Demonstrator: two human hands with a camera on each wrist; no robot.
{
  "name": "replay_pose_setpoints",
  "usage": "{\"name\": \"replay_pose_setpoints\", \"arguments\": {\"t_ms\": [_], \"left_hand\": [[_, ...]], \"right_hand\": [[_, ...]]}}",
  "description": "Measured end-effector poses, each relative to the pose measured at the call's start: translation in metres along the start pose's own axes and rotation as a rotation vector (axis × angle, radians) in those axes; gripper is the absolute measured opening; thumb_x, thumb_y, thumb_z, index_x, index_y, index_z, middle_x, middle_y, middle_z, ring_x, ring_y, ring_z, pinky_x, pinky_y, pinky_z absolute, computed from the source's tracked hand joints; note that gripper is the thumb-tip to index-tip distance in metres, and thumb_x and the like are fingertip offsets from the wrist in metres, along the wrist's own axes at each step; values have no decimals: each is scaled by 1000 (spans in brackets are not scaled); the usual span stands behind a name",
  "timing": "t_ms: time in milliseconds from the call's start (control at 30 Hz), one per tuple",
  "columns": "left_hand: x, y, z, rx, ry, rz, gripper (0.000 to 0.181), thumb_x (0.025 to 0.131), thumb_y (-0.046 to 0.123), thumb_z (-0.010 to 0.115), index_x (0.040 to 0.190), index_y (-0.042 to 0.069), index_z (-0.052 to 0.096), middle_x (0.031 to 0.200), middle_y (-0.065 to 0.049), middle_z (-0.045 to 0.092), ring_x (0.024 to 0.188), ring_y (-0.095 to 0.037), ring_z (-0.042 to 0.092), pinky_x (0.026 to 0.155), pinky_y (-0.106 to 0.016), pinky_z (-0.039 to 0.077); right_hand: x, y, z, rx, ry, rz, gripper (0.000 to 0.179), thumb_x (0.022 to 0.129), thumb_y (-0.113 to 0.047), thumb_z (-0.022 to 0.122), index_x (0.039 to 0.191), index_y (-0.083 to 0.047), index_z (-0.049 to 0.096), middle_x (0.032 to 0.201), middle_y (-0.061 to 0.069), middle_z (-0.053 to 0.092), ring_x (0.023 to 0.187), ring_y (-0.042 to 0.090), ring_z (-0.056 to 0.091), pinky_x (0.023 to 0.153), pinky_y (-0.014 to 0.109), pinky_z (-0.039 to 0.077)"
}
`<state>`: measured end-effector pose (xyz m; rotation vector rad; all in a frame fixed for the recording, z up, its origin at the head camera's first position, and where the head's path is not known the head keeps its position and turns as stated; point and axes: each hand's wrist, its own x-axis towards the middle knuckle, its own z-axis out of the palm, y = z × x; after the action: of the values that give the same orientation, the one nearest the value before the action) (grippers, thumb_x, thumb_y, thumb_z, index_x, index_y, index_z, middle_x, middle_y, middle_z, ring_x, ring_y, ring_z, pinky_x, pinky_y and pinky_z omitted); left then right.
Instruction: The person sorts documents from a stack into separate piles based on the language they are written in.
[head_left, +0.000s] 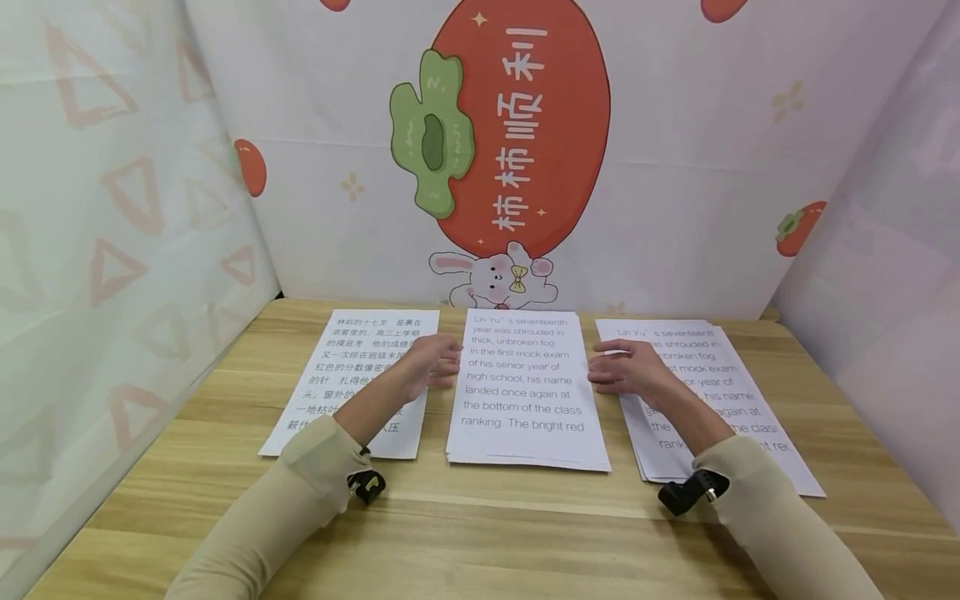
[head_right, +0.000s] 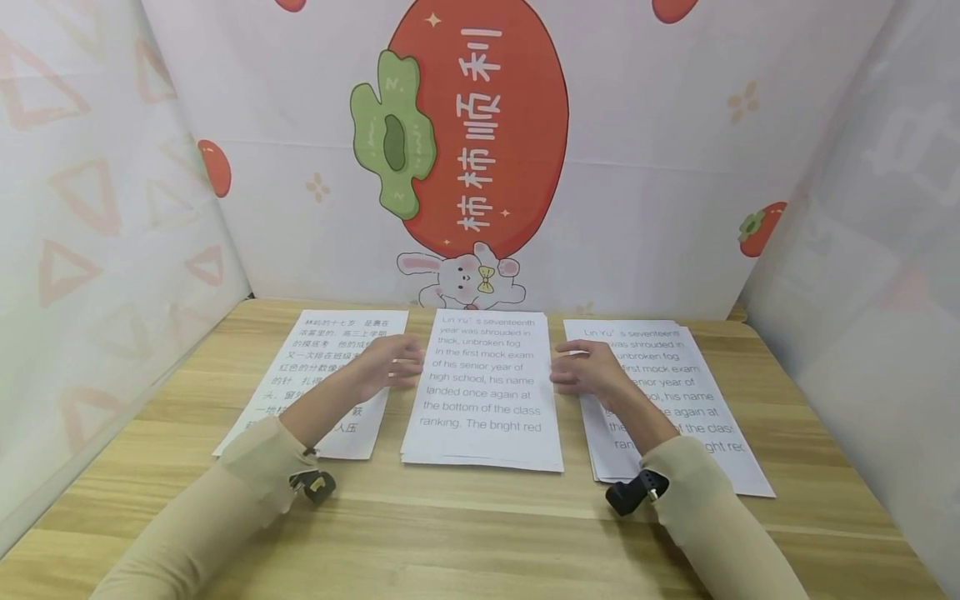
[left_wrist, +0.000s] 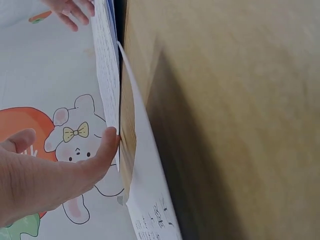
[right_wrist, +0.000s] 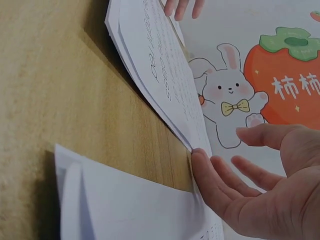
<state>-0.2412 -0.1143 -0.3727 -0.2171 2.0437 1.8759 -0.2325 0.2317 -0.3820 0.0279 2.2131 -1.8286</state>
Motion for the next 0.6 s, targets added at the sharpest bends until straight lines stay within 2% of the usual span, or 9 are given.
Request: {"name": "replay_pose_setpoints", "arguments": {"t_ms": [400,600], "left_hand": [[0,0,-1,-13,-14,16,52,99,17,51,146,-6,47,148,-26,47,132,-42,53,109,-48,52],[-1,-1,-1,-19,-35,22,51,101,18,48,146,-7,46,149,-27,46,135,-44,51,110,-48,50]], "right_hand": [[-1,-1,0,8,30,10,55,103,-1,59,152,12,37,130,25,60,94,18,75,90,37,63],[1,2,3,12,45,-34,55,100,3,62,148,15,40,116,18,69,89,14,74,84,34,64]]}}
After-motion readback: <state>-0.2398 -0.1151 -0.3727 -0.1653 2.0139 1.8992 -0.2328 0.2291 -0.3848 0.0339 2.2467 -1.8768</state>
